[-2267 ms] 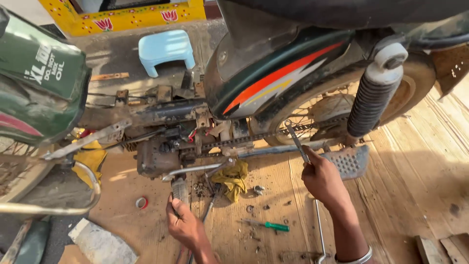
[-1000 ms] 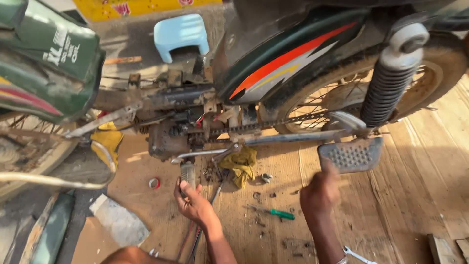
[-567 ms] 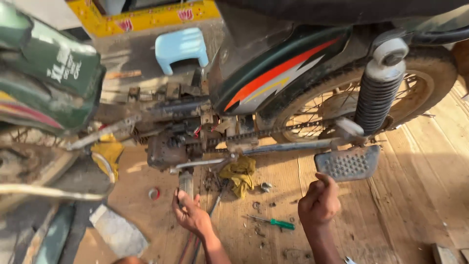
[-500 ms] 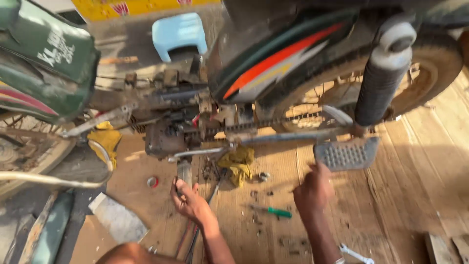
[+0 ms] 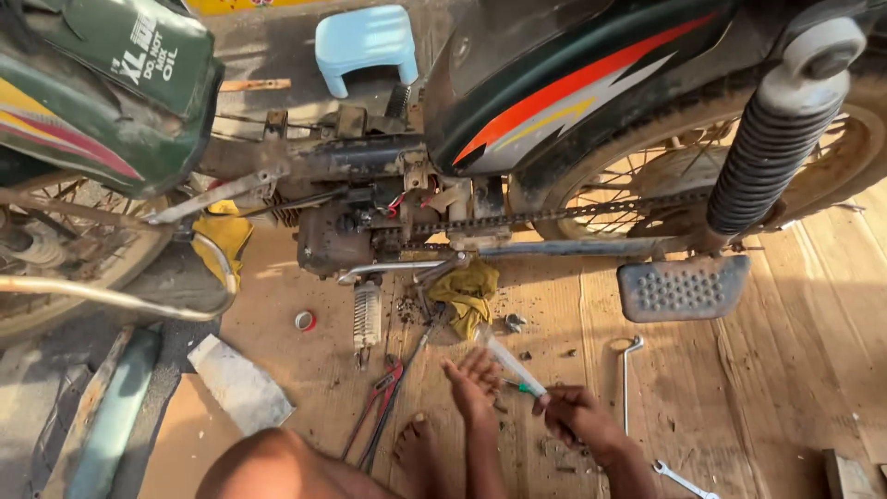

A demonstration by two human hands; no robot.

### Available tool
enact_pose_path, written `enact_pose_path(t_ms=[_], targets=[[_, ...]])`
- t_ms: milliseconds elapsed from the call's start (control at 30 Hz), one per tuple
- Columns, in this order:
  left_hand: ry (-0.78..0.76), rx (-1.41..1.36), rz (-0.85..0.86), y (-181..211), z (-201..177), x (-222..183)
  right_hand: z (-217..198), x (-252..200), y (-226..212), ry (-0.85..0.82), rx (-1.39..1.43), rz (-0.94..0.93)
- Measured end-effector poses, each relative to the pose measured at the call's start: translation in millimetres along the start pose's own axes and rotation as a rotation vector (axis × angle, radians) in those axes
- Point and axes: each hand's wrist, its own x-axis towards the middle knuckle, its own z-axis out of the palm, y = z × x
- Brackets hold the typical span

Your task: The person repairs a motorcycle chain and rear sprocket area. They use a wrench to loosen and turn a bolt near the chain, work on components near the engine, then hold and use a screwdriver while seated on the ground beside the motorcycle.

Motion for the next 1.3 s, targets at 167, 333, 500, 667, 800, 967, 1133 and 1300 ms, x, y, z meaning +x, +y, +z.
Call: enact_pose_path(t_ms=[167, 333, 500, 667, 800, 967, 1133, 1300], targets=[[-0.004, -0.214, -0.211, -48, -23, 16, 9, 32, 64, -0.055, -0.343, 0.252], [0.203, -0.271, -0.135, -73, -54, 41, 22, 45, 96, 0.223, -0.687, 0.055], [0.379, -0.063, 0.045, -62, -60, 46, 40, 40, 65, 0.634, -0.916, -0.334], [0.404, 0.18, 0.156, -65, -64, 56, 38, 50, 84, 0.652, -0.988, -0.318], [0.614, 0.644, 0.468, -73, -68, 57, 33, 52, 86, 0.697, -1.02, -0.305], [0.702, 0.847, 0.437, -23, -37, -7, 38, 42, 63, 0.653, -1.018, -0.192], [0.577, 1.012, 0.536, -46, -35, -4, 36, 46, 69, 0.646, -1.048, -0.18], [0.218, 1.242, 0.396, -56, -28, -21, 27, 49, 82, 0.702, -1.068, -0.171]])
